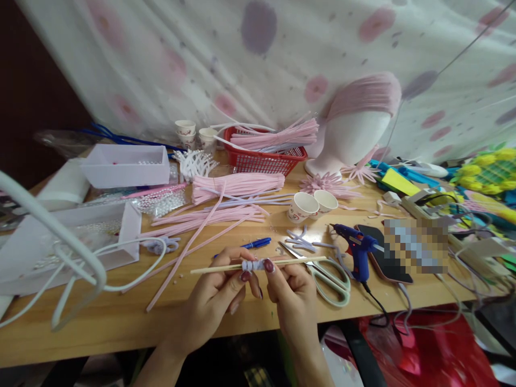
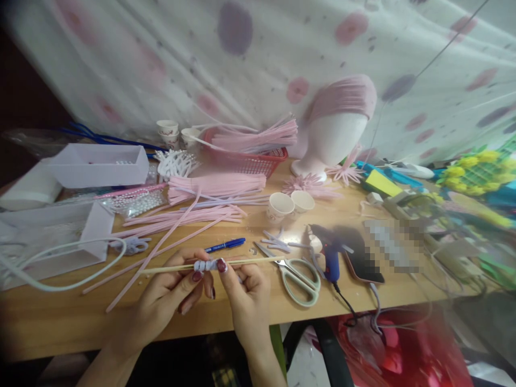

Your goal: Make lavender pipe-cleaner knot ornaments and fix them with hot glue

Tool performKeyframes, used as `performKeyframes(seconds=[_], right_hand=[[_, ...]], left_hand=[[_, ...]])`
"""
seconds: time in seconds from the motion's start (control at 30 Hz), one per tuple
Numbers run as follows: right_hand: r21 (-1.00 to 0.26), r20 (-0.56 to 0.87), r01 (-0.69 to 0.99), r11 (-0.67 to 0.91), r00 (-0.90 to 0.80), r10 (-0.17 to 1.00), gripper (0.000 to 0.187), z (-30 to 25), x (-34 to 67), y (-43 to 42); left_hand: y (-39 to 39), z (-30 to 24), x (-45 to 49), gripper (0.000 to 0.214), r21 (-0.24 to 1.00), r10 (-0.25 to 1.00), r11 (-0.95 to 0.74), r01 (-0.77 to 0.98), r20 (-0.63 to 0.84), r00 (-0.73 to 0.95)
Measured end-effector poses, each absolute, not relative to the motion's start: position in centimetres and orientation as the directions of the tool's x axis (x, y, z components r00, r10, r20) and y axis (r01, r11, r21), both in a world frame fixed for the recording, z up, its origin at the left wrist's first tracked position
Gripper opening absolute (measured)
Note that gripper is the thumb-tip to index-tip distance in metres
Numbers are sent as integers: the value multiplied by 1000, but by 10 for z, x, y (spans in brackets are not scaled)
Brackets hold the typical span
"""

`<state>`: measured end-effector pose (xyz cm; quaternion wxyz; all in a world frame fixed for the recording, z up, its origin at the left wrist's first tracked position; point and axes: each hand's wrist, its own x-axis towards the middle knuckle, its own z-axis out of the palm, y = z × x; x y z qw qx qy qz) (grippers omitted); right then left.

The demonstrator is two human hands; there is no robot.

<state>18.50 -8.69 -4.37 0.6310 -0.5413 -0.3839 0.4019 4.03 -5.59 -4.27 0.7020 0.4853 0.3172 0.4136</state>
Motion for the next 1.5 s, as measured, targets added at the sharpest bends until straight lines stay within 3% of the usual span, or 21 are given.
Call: performKeyframes(seconds=[0.23,0.43,0.63,0.77,1.0,1.17,1.33,1.5], right_hand=[[-982,16,-169,81,354,935,47,-44,187,-86],[-915,-166,-404,-16,338,926,50,-46,188,-73],[-953,-188,-288,-91,332,924,36,-50,198,-66],[-927,-223,-362,-100,316,922,27,-46,198,-64],[-902,-214,-419,-102,230,949,44,-44,187,-62],[-871,-211,-486,-63,255,944,47,-51,173,-64],[-826,-322,-536,-177,191,927,56,-50,169,-66],[-892,-251,-415,-181,121,960,57,-46,173,-67]], left_hand=[[-54,-41,45,39,930,873,231,-284,-69,483],[-43,-41,52,32,922,962,222,-318,-153,225],[-33,-40,51,26,912,981,178,-369,-136,135],[-33,-38,53,21,922,986,140,-360,-98,132],[-34,-37,54,12,973,984,83,-214,-46,174],[-38,-34,56,7,995,988,-79,-61,86,127],[-47,-35,51,15,994,975,-113,1,110,194],[-47,-39,47,19,993,976,-114,2,112,185]])
